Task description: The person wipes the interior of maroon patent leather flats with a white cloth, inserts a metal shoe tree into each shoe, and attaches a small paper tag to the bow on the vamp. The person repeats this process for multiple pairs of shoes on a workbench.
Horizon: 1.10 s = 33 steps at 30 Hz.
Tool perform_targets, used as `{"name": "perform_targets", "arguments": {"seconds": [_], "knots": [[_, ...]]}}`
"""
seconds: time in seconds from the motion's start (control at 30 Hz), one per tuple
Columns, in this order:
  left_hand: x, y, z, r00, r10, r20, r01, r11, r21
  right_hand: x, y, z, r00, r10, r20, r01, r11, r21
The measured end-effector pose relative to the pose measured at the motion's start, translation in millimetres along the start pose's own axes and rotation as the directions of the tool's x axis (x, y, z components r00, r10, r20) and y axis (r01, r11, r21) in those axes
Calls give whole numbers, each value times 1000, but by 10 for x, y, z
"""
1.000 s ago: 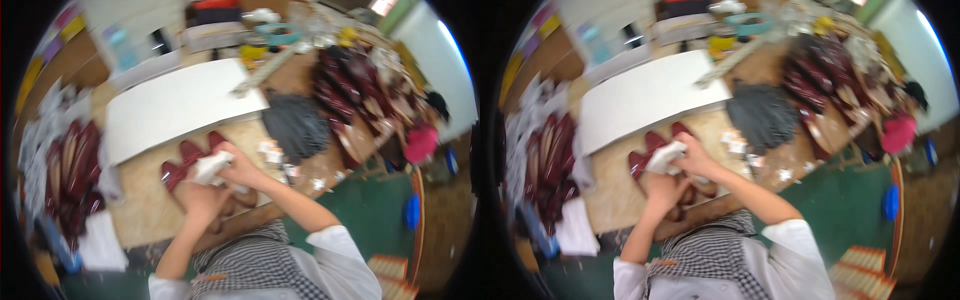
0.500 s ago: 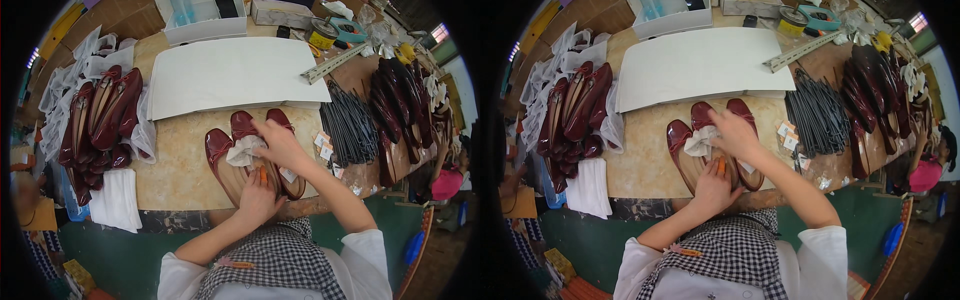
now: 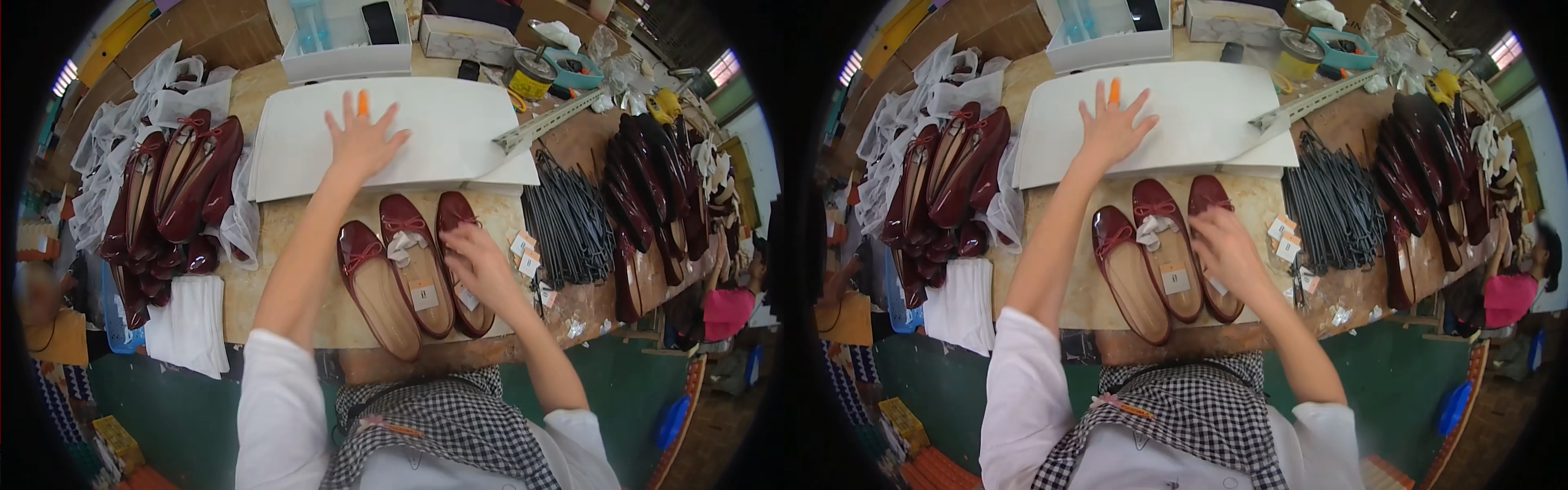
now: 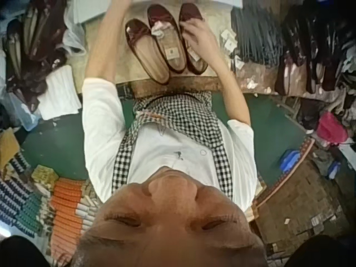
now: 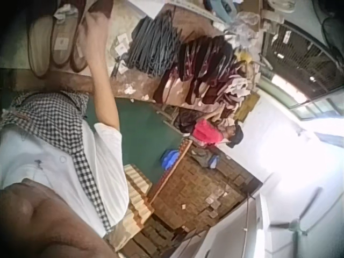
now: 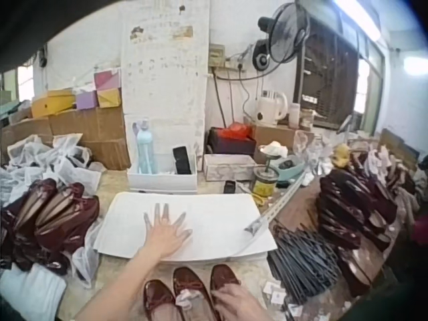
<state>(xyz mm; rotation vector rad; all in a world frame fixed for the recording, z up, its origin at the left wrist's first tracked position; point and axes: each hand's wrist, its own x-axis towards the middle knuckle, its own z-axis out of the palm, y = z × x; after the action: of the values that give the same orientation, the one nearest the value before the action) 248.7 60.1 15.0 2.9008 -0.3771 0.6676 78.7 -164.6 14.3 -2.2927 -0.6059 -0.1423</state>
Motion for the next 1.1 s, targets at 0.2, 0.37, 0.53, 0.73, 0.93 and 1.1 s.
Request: {"name": "perform_targets", "arguments": {"seconds": [0.2,0.37,0.53,0.73,0.93,1.1], "knots": [[-114,106,269,977,-112,181,155,957,-244,-393,-30,-163,966,255,-54,-234,941,245],[-1189,1212,-929,904,426,45,-270,648,-712,-427,-3,-285,689,690,223,-327,21,945],[-1415,953,-1274,950,196,-242,-310,541,-781,-523,-359,15,504,580,641,-507,-402,762],[-1853,658,-1116,782,-585,216,458,304,-836,-168,-466,-52,986,166,22,-161,903,399],[-2110,577,-944,719,-422,553,406,-391,-826,103,-647,308,952,97,290,-224,868,444],[-2598,917,-973,949,45,311,148,809,-569,86,-375,620,978,-127,164,102,983,155]]}}
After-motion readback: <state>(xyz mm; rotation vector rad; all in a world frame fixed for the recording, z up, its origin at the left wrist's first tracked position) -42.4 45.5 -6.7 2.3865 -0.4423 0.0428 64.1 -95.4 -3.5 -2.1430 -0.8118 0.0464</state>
